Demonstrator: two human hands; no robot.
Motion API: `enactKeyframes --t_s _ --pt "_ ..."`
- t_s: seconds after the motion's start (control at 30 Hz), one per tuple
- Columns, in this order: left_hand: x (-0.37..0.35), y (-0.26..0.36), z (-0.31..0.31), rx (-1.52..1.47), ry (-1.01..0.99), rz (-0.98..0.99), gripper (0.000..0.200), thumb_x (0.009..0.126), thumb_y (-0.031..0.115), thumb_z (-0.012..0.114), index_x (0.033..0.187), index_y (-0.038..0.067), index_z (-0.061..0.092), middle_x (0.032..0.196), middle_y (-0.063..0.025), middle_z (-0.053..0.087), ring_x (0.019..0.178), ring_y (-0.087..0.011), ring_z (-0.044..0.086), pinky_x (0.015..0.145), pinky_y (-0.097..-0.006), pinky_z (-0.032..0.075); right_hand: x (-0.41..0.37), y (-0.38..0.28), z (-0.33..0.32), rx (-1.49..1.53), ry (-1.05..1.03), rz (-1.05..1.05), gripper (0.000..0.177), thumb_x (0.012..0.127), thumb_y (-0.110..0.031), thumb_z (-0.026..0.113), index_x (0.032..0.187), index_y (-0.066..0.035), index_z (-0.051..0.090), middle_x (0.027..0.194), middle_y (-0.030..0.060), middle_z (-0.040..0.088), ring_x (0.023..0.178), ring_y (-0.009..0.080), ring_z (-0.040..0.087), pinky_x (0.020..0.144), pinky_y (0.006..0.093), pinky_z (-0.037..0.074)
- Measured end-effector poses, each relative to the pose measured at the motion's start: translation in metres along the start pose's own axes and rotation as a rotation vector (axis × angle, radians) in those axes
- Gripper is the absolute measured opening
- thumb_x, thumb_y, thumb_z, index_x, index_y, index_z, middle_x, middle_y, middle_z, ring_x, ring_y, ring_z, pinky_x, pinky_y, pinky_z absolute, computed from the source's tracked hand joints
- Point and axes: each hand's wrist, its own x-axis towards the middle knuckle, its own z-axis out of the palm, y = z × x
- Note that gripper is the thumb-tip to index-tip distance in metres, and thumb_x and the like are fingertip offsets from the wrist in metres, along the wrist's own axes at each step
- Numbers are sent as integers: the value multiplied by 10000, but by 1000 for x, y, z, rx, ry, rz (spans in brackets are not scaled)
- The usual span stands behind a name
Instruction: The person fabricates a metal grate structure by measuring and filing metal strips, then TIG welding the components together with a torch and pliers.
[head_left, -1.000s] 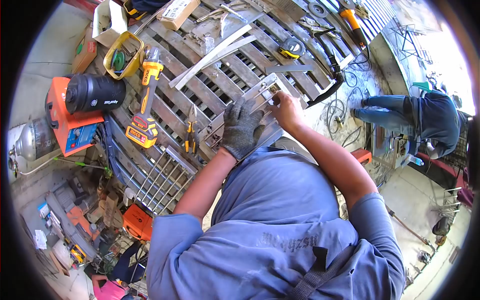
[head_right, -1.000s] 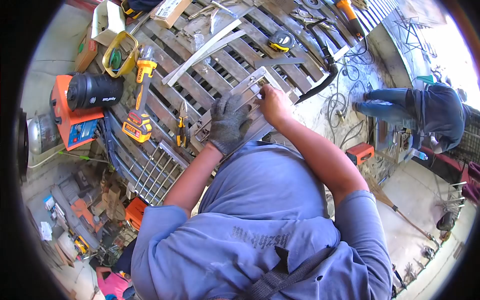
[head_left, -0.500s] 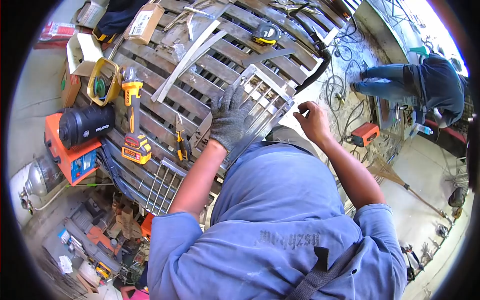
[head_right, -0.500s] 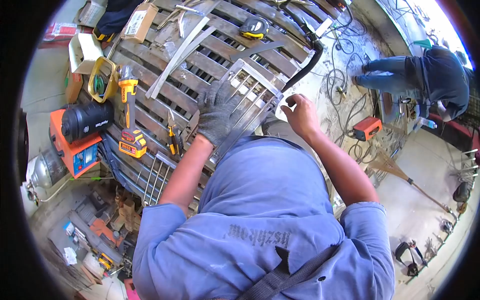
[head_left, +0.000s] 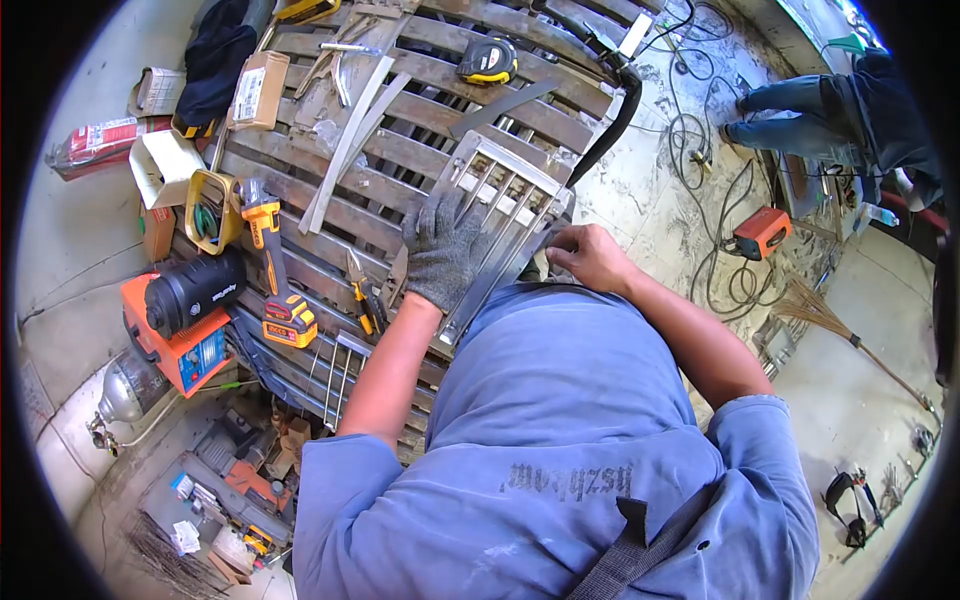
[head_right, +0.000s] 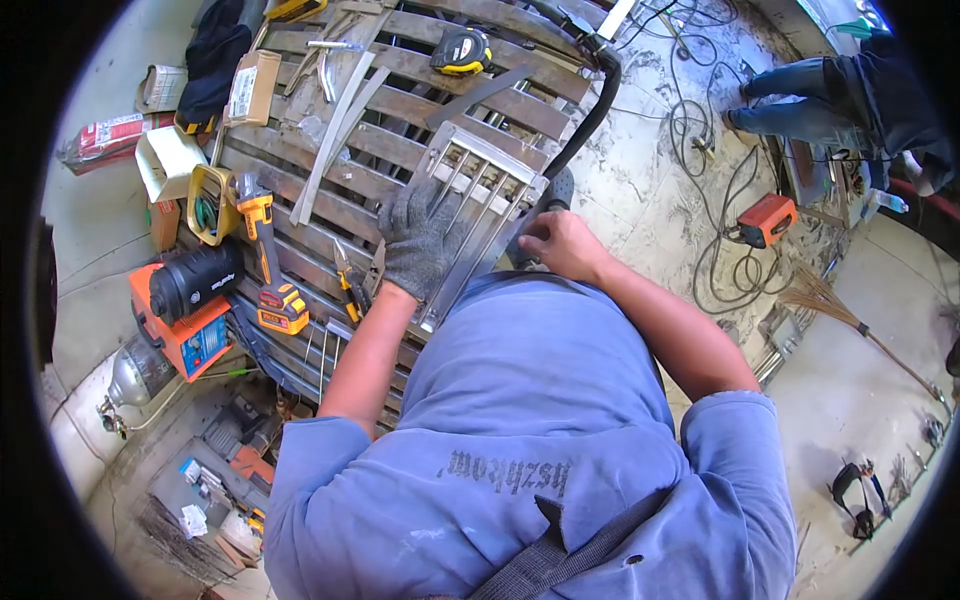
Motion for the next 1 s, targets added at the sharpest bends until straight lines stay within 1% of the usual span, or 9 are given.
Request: enactKeyframes --t_s 0.13,0.27,0.4,0.5,0.6,0.7,0.87,0.97,1.0 --pt "2 -2 -2 -50 15 -8 517 955 483 743 1418 256 704 1634 -124 465 1570 -399 344 1241 -704 252 2 15 -5 18 30 -51 287 984 -224 780 1111 32 804 1055 248 817 1001 393 800 918 456 621" --pt "4 1 0 -82 15 -50 482 970 469 735 1395 243 716 1662 -142 452 1571 -425 344 1242 -699 254 24 -9 -36 -318 195 -202 162 943 -131 707 1037 -27 789 1014 252 777 980 470 747 902 526 610" --pt "1 11 8 -38 71 -88 465 964 458 746 1375 239 734 1677 -152 464 1567 -438 358 1250 -681 254 93 -60 -59 -705 371 -511 285 1002 -158 636 1239 -26 722 1254 205 725 1244 388 689 1020 482 570" --pt "-1 10 7 11 81 -84 467 937 443 781 1361 250 750 1673 -152 487 1553 -447 377 1265 -657 249 155 -67 -59 -919 552 -734 348 1034 -168 591 1343 -25 664 1330 183 676 1318 360 643 1111 526 512" --pt "-1 6 2 2 80 -50 456 930 449 793 1337 246 766 1664 -149 502 1555 -452 379 1269 -659 245 176 -62 -50 -1129 625 -649 370 1049 -185 560 1377 -33 642 1322 170 653 1305 350 641 1153 596 461" --pt "-3 6 -2 -13 92 -53 455 925 450 799 1329 242 775 1649 -144 517 1548 -452 389 1265 -662 255 176 -58 -51 -1242 493 -669 359 1057 -200 547 1357 -32 653 1282 160 654 1278 340 647 1143 627 451" --pt "-1 6 0 -42 87 -58 465 921 440 798 1342 244 776 1639 -144 516 1539 -451 401 1253 -657 287 155 -65 -57 -1229 339 -504 307 1081 -233 532 1244 -2 650 1198 175 637 1188 324 660 1018 531 546" --pt "0 4 0 -49 80 -39 470 928 428 787 1357 237 768 1630 -156 515 1537 -450 403 1250 -646 303 131 -37 -61 -1087 389 -422 312 1093 -225 513 1246 20 630 1183 198 627 1167 351 674 947 563 580" --pt "1 3 1 -66 72 -38 463 943 428 768 1368 243 761 1645 -157 496 1551 -442 385 1244 -658 294 110 -37 -64 -928 356 -324 302 1103 -210 490 1215 46 604 1181 239 616 1130 407 682 929 582 595"
